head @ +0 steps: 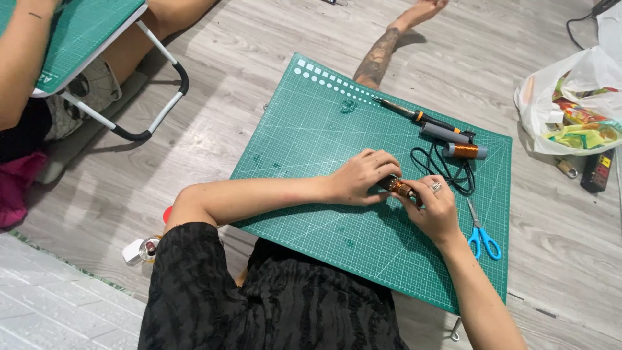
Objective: Winding thin copper wire around a small electronic core on a cutting mat while sitting on the floor.
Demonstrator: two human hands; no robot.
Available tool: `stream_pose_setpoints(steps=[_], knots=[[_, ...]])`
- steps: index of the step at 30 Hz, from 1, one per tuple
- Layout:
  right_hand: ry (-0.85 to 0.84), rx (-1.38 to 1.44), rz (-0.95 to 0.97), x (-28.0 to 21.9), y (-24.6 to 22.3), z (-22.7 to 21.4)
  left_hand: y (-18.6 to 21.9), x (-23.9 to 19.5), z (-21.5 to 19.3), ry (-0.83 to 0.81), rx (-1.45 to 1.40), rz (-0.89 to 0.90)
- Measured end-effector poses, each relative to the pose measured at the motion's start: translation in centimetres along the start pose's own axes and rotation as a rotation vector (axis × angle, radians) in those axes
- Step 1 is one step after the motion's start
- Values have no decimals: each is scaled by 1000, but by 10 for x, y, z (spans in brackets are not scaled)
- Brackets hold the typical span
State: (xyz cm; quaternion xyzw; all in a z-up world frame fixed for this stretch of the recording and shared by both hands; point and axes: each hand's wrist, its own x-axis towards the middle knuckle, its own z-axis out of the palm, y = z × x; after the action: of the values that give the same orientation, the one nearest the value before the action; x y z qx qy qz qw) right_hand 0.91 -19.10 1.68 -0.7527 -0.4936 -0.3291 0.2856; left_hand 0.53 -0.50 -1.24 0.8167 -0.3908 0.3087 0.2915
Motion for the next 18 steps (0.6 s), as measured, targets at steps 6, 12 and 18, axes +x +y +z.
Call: stream_pose_setpoints(steps=[6,12,18], knots=[[-10,-24,24,5,-3,-2,-4,-1,0,-59,17,-138],[-41,-103,83,7,-9,-4,-4,-1,0,-76,31,-143],[-44,-83,238,3,-9,-2,1,-1,-3,-83,29,-199]])
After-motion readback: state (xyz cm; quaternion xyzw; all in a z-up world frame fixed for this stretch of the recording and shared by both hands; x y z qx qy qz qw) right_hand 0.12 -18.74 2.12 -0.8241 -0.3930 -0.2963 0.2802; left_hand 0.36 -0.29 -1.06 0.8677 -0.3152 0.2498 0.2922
